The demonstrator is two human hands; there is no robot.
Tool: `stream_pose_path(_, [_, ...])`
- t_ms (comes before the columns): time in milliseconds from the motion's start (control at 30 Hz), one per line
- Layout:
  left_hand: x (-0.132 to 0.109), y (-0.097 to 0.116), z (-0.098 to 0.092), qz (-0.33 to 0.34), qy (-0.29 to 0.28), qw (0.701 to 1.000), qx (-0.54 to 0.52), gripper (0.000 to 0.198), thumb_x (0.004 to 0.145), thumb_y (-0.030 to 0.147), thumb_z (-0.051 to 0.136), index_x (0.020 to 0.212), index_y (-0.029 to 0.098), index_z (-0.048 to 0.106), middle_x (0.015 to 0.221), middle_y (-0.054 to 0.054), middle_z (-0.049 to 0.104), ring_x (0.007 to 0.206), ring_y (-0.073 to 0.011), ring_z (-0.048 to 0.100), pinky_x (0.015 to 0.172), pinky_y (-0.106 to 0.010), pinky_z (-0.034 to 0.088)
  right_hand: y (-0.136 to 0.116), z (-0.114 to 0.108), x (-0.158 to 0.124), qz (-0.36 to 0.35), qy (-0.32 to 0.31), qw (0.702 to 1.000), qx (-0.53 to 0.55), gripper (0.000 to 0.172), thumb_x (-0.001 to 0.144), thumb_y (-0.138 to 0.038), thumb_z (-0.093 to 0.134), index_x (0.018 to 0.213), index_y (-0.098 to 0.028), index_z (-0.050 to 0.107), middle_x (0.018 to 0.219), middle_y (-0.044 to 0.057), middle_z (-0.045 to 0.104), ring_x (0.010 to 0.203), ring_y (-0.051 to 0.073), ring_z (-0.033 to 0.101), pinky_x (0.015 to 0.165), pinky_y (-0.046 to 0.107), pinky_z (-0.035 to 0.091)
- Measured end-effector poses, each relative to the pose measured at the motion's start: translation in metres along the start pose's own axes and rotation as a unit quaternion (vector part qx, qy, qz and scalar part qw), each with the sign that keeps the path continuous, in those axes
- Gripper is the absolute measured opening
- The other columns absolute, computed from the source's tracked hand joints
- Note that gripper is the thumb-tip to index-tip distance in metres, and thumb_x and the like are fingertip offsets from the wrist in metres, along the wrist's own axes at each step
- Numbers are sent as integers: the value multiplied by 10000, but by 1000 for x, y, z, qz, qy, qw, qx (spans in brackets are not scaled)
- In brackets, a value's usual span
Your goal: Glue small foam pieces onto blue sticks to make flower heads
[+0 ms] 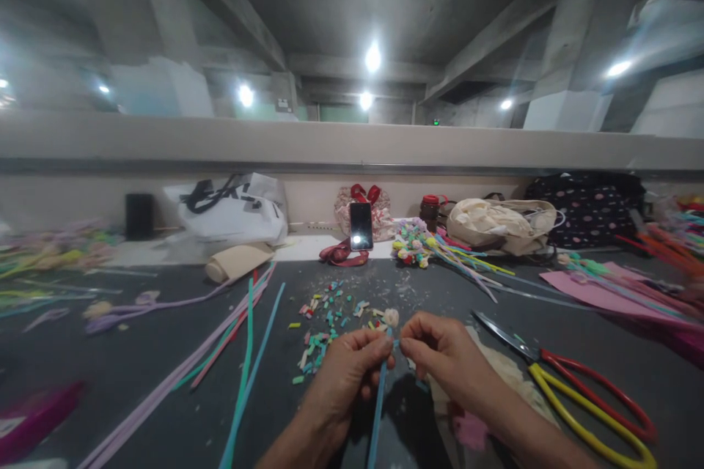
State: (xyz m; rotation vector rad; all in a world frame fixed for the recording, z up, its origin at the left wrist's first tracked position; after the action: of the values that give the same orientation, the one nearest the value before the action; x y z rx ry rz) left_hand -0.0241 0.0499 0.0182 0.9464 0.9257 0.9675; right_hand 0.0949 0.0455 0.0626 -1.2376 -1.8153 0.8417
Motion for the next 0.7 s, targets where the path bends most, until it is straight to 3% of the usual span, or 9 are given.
stream_pose_path(300, [-8,4,1,12,15,999,34,271,574,375,658,581,136,528,484,45,495,350,-11,302,345,-147,168,5,2,-1,15,9,1000,10,98,694,-172,507,612,-159,561,495,-48,494,438,76,440,422,177,331])
stream_pose_path(400, [-6,2,1,-4,6,999,31,288,552,380,665,541,141,504,440,59,455,337,-12,277,346,-156,149,7,6,0,40,-12,996,80,90,681,-178,527,606,-149,567,485,-53,503,407,62,448,400,166,316])
stream_pose_path(533, [-3,-2,2,-6,-22,1000,5,292,579,398,638,537,148,493,402,75,410,318,-15,260,345,-167,125,9,8,-1,88,-24,977,194,207,741,-307,496,644,-143,577,472,-55,504,368,51,460,344,146,263])
stream_pose_path(700, [-3,-4,3,-4,-20,1000,-2,287,564,390,654,553,147,502,436,65,447,337,-19,302,352,-166,138,8,10,-2,101,-35,976,190,194,691,-332,571,673,-139,578,538,-32,573,379,49,466,328,139,263])
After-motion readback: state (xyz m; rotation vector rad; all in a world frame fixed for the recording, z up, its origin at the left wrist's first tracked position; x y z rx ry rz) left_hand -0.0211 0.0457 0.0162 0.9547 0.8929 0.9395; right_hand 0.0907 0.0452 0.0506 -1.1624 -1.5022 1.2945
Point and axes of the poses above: each hand's wrist, its own x-axis towards the middle knuckle, its own z-axis out of the palm, y = z × x, the point moved 6 cm from there along x, towards the middle knuckle
